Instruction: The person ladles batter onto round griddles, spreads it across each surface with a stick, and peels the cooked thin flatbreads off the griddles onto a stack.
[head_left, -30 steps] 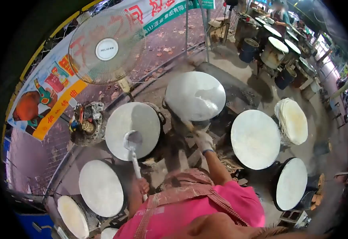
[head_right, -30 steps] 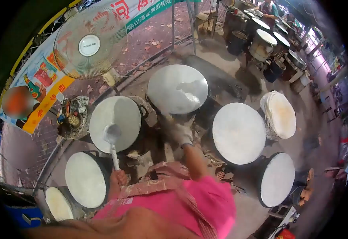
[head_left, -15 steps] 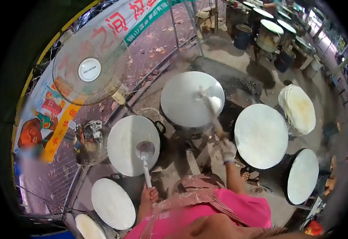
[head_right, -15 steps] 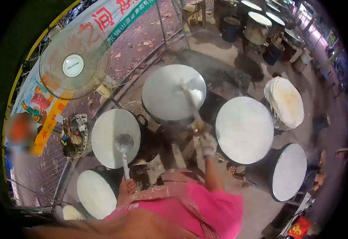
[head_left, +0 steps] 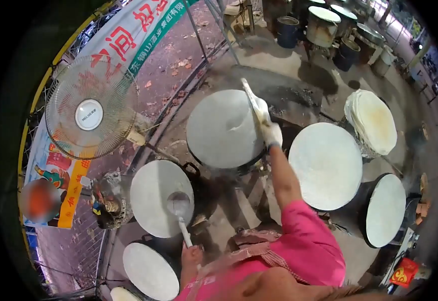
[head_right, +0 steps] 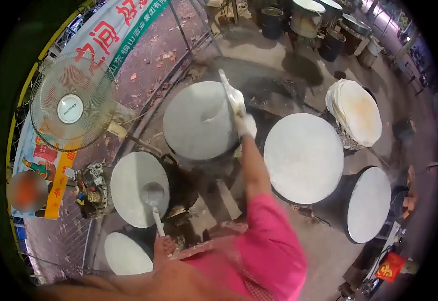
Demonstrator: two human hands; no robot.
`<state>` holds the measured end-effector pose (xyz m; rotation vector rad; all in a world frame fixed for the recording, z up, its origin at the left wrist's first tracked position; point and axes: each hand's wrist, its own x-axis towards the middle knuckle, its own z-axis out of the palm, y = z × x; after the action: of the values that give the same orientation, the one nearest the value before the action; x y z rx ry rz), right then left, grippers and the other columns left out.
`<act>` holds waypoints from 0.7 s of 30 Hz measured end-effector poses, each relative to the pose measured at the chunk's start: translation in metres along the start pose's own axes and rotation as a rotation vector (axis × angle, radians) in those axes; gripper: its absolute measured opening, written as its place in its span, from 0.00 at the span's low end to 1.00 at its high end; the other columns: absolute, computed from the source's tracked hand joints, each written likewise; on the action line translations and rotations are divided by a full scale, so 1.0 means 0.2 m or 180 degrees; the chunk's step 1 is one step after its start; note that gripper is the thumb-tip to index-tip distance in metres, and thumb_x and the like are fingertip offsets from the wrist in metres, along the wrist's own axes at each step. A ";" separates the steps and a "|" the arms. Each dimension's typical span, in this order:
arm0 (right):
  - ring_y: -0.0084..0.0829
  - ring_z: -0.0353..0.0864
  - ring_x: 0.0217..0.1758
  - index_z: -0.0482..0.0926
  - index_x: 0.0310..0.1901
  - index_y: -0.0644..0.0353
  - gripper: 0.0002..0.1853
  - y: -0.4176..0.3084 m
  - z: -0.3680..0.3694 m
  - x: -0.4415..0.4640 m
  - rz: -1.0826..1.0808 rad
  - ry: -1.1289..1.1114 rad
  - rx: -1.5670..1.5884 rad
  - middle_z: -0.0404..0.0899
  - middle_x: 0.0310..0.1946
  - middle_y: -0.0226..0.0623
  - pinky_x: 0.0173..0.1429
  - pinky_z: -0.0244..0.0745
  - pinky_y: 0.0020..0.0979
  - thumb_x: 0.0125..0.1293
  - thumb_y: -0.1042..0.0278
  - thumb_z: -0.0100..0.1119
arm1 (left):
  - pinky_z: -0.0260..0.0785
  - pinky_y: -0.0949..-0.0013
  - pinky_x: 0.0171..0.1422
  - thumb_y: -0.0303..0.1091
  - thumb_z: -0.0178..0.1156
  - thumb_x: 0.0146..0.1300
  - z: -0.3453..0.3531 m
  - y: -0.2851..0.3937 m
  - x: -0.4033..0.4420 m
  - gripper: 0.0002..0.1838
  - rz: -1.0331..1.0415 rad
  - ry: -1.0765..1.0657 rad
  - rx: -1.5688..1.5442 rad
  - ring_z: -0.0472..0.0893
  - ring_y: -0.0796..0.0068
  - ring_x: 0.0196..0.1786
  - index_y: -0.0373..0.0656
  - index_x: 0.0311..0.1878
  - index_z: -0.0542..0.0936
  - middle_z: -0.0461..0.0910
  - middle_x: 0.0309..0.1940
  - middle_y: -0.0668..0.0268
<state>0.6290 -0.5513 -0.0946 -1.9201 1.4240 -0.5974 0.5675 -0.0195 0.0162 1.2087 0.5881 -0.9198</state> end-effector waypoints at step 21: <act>0.29 0.76 0.38 0.77 0.46 0.62 0.20 0.28 -0.22 -0.46 -0.0061 -0.0794 0.1077 0.80 0.36 0.36 0.46 0.70 0.29 0.58 0.56 0.55 | 0.44 0.73 0.09 0.43 0.46 0.60 -0.38 0.06 0.22 0.21 -0.0617 -0.0423 -0.0455 0.50 0.80 0.06 0.53 0.12 0.57 0.53 0.06 0.75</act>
<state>0.5349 -0.4844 -0.1032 -1.6743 1.0733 -0.5465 0.6072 0.0424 -0.0334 0.9666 0.6606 -1.0936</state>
